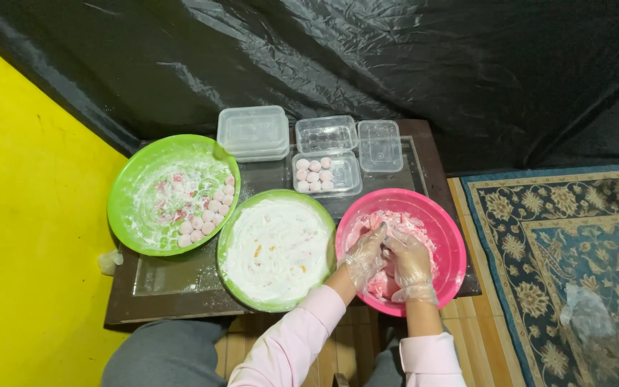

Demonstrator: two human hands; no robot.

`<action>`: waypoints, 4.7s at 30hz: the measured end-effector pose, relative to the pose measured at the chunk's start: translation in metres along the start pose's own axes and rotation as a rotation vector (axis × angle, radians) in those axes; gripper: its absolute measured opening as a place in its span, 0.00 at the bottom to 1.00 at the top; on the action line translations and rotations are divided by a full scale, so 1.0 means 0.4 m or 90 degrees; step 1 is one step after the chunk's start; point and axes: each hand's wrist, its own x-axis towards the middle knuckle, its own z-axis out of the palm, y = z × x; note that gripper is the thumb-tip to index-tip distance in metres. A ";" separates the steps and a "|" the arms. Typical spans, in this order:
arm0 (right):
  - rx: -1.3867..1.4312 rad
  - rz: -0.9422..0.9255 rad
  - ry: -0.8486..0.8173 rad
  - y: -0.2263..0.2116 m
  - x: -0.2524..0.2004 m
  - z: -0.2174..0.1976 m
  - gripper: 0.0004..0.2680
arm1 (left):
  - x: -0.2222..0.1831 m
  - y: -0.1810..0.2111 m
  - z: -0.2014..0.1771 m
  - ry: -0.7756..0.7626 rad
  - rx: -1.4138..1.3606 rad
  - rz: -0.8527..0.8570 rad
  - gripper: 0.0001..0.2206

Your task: Shaping pink dough into small balls, coating them in white powder, and placing them into plastic containers.

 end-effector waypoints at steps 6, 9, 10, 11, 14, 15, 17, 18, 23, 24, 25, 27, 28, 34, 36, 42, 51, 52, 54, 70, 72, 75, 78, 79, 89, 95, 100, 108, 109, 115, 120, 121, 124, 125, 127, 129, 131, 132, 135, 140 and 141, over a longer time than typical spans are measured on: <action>-0.296 -0.114 0.138 0.004 -0.017 0.027 0.13 | 0.032 -0.031 -0.004 0.024 -0.046 0.033 0.17; -0.446 -0.126 0.164 -0.003 -0.024 0.035 0.12 | 0.012 -0.008 0.012 0.059 -0.071 0.046 0.15; -0.452 -0.110 0.167 -0.008 -0.029 0.041 0.13 | 0.005 0.001 0.023 0.081 -0.090 0.041 0.14; -0.458 -0.095 0.171 -0.012 -0.035 0.045 0.13 | -0.002 0.008 0.033 0.103 -0.109 0.035 0.14; -0.353 -0.033 0.108 0.074 0.104 -0.066 0.11 | 0.044 -0.035 0.006 0.099 -0.089 0.027 0.16; -0.352 -0.033 0.109 0.051 0.070 -0.046 0.11 | 0.080 -0.056 -0.014 0.099 -0.088 0.026 0.16; -0.115 -0.025 0.055 0.006 0.001 -0.007 0.08 | 0.149 -0.102 -0.054 0.129 -0.170 -0.032 0.19; -0.115 -0.024 0.058 0.007 0.012 -0.023 0.08 | 0.136 -0.090 -0.054 0.129 -0.169 -0.035 0.19; 0.075 0.028 -0.039 -0.034 0.014 -0.084 0.06 | 0.108 -0.069 -0.069 0.153 -0.253 -0.079 0.09; 0.077 0.027 -0.039 -0.056 -0.006 -0.066 0.06 | 0.085 -0.044 -0.054 0.152 -0.251 -0.079 0.09; 0.123 0.030 -0.047 -0.073 -0.031 -0.051 0.03 | 0.058 -0.023 -0.041 0.101 -0.165 -0.092 0.11; 0.169 0.032 -0.052 -0.097 -0.061 -0.032 0.03 | 0.035 -0.015 -0.017 0.049 -0.079 -0.108 0.15; 0.196 0.043 -0.073 -0.102 -0.067 -0.027 0.02 | 0.038 -0.029 -0.007 0.043 -0.060 -0.092 0.18; 0.123 -0.046 -0.059 -0.061 -0.041 -0.029 0.10 | -0.165 0.093 0.053 -0.301 -0.302 -0.118 0.10; 0.084 -0.081 -0.047 -0.044 -0.030 -0.034 0.16 | -0.218 0.128 0.098 -0.113 -0.143 -0.077 0.12; -0.390 -0.253 0.032 -0.035 -0.067 0.003 0.15 | -0.196 0.074 0.077 -0.082 -0.064 0.098 0.09; -0.155 -0.349 -0.167 0.016 -0.062 0.012 0.27 | -0.148 0.080 -0.019 0.057 0.464 0.168 0.25; -0.084 -0.315 -0.172 0.020 -0.058 0.012 0.28 | -0.178 0.091 -0.019 0.070 0.502 0.185 0.22; -0.013 -0.283 -0.185 0.018 -0.066 0.029 0.29 | -0.226 0.125 -0.020 0.090 0.538 0.208 0.23; -0.038 -0.285 -0.128 0.145 -0.182 0.165 0.21 | -0.470 0.219 -0.179 0.035 0.641 0.426 0.08; -0.021 -0.278 -0.120 0.146 -0.203 0.185 0.20 | -0.480 0.223 -0.218 0.030 0.694 0.441 0.10; 0.006 -0.268 -0.126 0.167 -0.200 0.193 0.17 | -0.537 0.237 -0.232 -0.122 0.458 0.222 0.13; 0.015 -0.270 -0.147 0.186 -0.179 0.188 0.14 | -0.540 0.181 -0.239 0.072 0.529 0.296 0.13; 0.010 -0.267 -0.148 0.185 -0.180 0.190 0.13 | -0.472 0.130 -0.293 0.051 0.512 0.281 0.12; -0.375 -0.226 -0.012 0.204 -0.140 0.200 0.09 | -0.516 0.105 -0.342 -0.054 0.150 0.150 0.19; -0.366 -0.247 -0.115 0.134 -0.238 0.254 0.12 | -0.488 0.107 -0.386 -0.175 0.105 0.179 0.30; -0.345 -0.357 -0.254 0.133 -0.313 0.296 0.11 | -0.446 0.119 -0.382 -0.096 -0.007 0.171 0.25; -0.679 -0.585 -0.369 0.156 -0.308 0.259 0.22 | -0.524 0.183 -0.309 -0.042 -0.140 0.195 0.19; -0.536 -0.513 -0.373 0.162 -0.302 0.256 0.24 | -0.534 0.187 -0.303 -0.028 -0.152 0.194 0.18; -0.303 -0.271 -0.259 0.125 -0.310 0.278 0.25 | -0.502 0.166 -0.325 -0.009 -0.191 0.218 0.17; -0.359 -0.198 -0.240 0.125 -0.327 0.303 0.25 | -0.507 0.158 -0.335 0.058 -0.059 0.242 0.25; -0.384 -0.205 -0.214 0.129 -0.323 0.307 0.25 | -0.487 0.145 -0.350 0.090 -0.044 0.244 0.23; -0.469 -0.215 -0.157 0.144 -0.302 0.310 0.22 | -0.508 0.147 -0.354 0.130 -0.020 0.256 0.20; -0.529 -0.218 -0.126 0.148 -0.293 0.310 0.19 | -0.528 0.155 -0.348 0.136 -0.011 0.266 0.19; -0.568 -0.235 -0.112 0.157 -0.283 0.307 0.17 | -0.569 0.177 -0.329 0.137 -0.018 0.262 0.19; -0.608 -0.254 -0.098 0.152 -0.287 0.310 0.14 | -0.582 0.174 -0.328 0.137 -0.026 0.261 0.20; -0.463 -0.302 -0.125 0.134 -0.306 0.321 0.06 | -0.569 0.152 -0.347 0.083 -0.093 0.236 0.19; -0.463 -0.303 -0.126 0.131 -0.303 0.322 0.06 | -0.562 0.144 -0.354 0.083 -0.093 0.237 0.19; -0.401 -0.320 -0.148 0.134 -0.275 0.310 0.07 | -0.558 0.121 -0.368 0.033 -0.107 0.222 0.21; -0.512 -0.313 -0.118 0.125 -0.224 0.297 0.12 | -0.617 0.140 -0.351 -0.042 -0.116 0.184 0.23; -0.511 -0.312 -0.118 0.114 -0.248 0.304 0.12 | -0.617 0.139 -0.351 -0.041 -0.116 0.184 0.23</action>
